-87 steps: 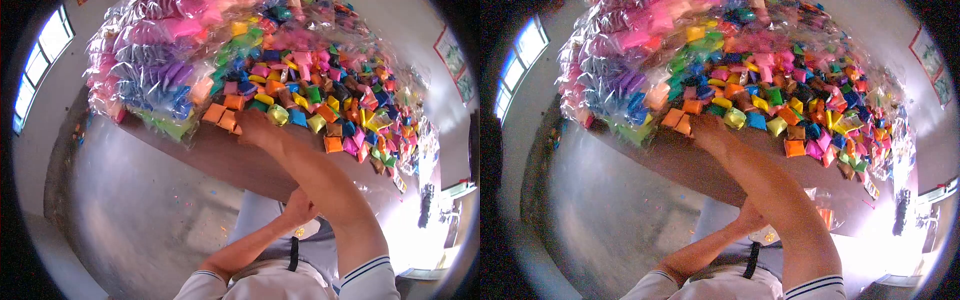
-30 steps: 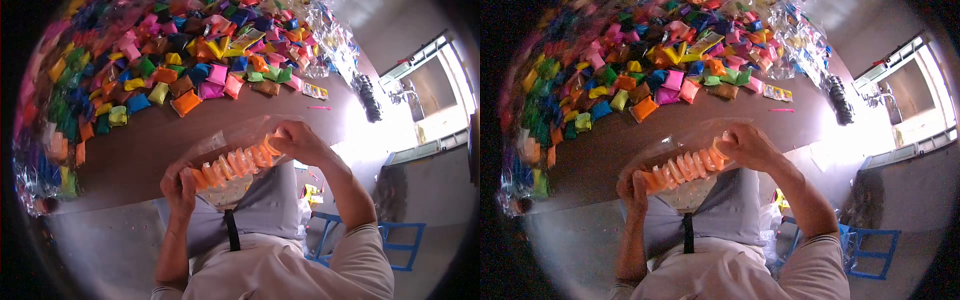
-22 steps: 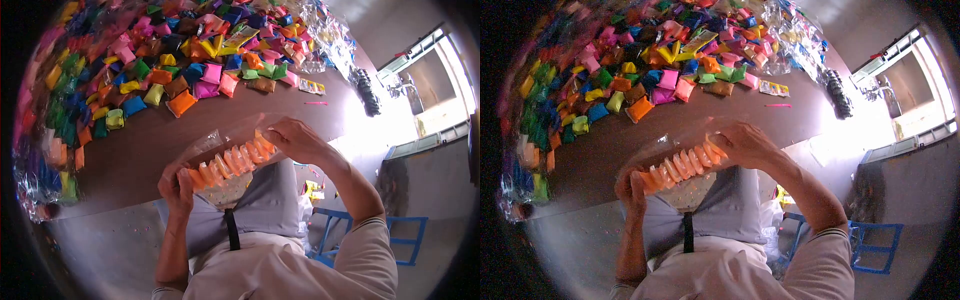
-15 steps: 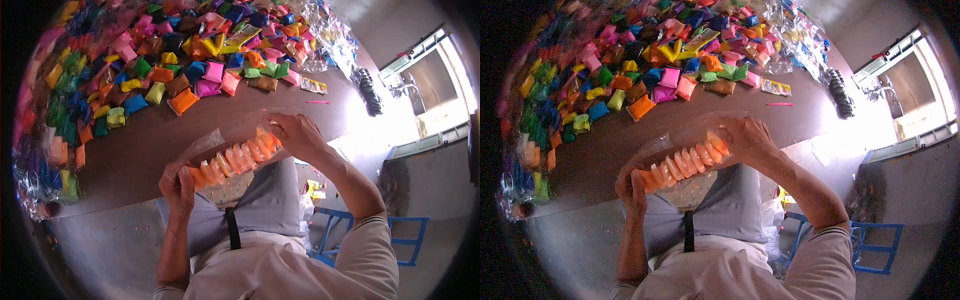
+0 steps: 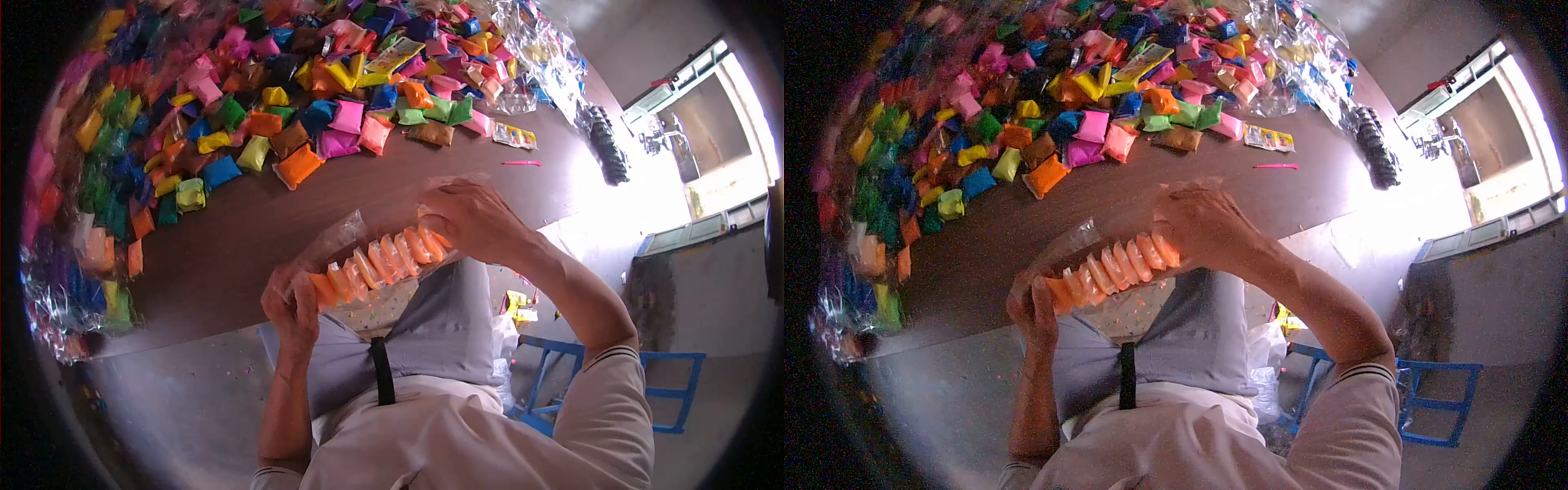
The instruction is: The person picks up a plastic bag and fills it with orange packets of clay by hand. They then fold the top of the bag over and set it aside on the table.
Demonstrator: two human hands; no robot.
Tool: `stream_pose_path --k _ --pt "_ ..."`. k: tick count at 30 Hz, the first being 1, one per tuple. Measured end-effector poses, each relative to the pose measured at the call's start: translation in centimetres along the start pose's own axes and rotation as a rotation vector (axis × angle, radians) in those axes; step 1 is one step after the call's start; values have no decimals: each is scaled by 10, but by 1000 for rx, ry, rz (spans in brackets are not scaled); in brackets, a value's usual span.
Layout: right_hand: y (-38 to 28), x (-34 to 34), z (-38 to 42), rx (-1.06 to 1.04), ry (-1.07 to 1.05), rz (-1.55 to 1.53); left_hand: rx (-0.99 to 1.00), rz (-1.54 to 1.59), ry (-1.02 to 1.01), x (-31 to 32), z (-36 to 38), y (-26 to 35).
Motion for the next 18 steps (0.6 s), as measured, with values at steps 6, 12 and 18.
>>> stream_pose_path --k 6,12,18 --pt "3 10 -2 52 -173 24 20 -16 4 0 -4 13" --pt "10 9 5 67 -327 19 -2 31 -15 2 0 8" --pt "6 3 10 103 -389 71 18 24 -18 3 -2 11"
Point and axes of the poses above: each hand's wrist, its own z-axis away from the middle knuckle, its own x-axis out of the palm, y = z × x, the point moved 5 cm from there along -z, towards the middle knuckle, and after that the axes turned 6 degrees about -z, right-handed, at the moved point
